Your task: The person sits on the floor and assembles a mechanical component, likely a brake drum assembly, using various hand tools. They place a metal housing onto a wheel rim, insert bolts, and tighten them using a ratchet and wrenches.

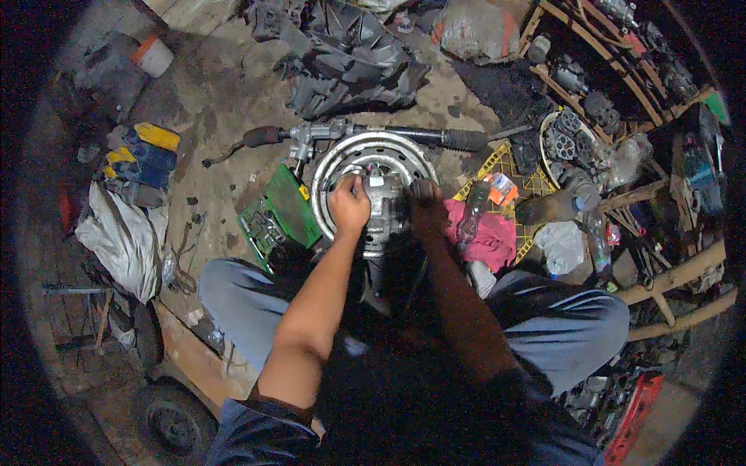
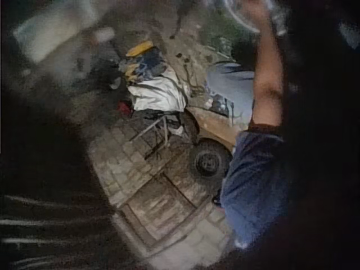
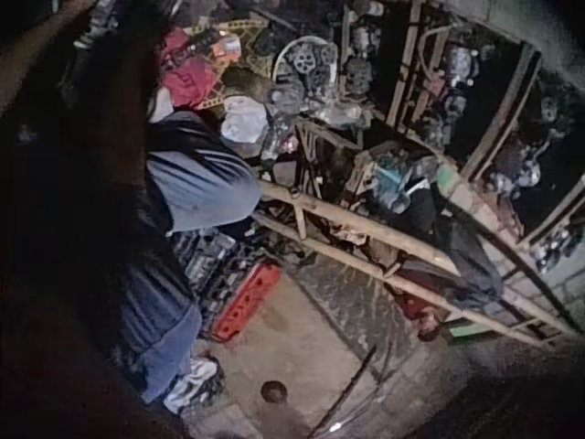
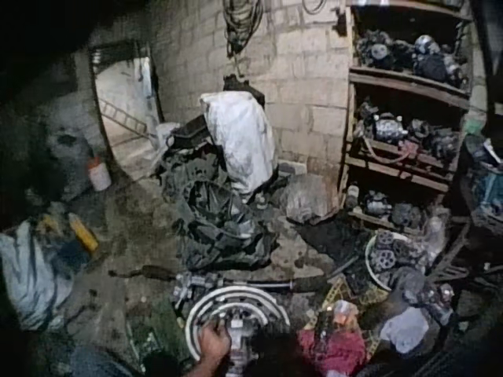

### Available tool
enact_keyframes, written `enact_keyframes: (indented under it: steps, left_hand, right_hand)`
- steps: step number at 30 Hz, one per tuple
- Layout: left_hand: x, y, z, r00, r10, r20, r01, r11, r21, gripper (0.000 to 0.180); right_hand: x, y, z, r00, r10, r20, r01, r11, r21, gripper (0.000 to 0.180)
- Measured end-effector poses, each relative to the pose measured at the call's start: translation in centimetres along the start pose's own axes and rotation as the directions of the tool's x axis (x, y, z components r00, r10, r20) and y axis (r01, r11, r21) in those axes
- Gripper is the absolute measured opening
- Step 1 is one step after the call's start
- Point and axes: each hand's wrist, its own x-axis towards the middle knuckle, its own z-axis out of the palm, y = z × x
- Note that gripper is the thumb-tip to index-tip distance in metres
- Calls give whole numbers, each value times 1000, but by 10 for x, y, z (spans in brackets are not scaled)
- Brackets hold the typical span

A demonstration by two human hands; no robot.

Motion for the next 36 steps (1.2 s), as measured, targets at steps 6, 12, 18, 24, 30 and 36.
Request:
enact_keyframes:
  steps: [6, 12, 18, 24, 30, 36]
  left_hand:
    - [-39, -9, -9, 992, 75, -102, -89, 985, -147, 18]
    - [-76, -1, -20, 978, -62, -200, 33, 989, -142, 17]
    - [-51, -11, 0, 911, -260, -320, 283, 959, 26, 38]
    - [-46, -23, 18, 959, -244, -141, 233, 968, -94, 48]
    - [-24, -30, 37, 876, -465, -128, 473, 880, 38, 64]
    - [-25, -46, 39, 843, -533, 76, 537, 843, -35, 47]
  right_hand:
    - [-36, -31, -35, 962, -251, -112, 273, 919, 283, 60]
    - [-60, -21, -38, 983, -177, -54, 185, 927, 326, 54]
    - [-12, -24, -15, 989, -1, -149, 7, 999, 40, 58]
    - [9, -95, -33, 969, 238, 60, -209, 929, -306, 73]
    - [16, -78, -28, 955, 286, 71, -213, 836, -505, 64]
    - [11, -74, -22, 983, 170, -74, -185, 876, -445, 52]
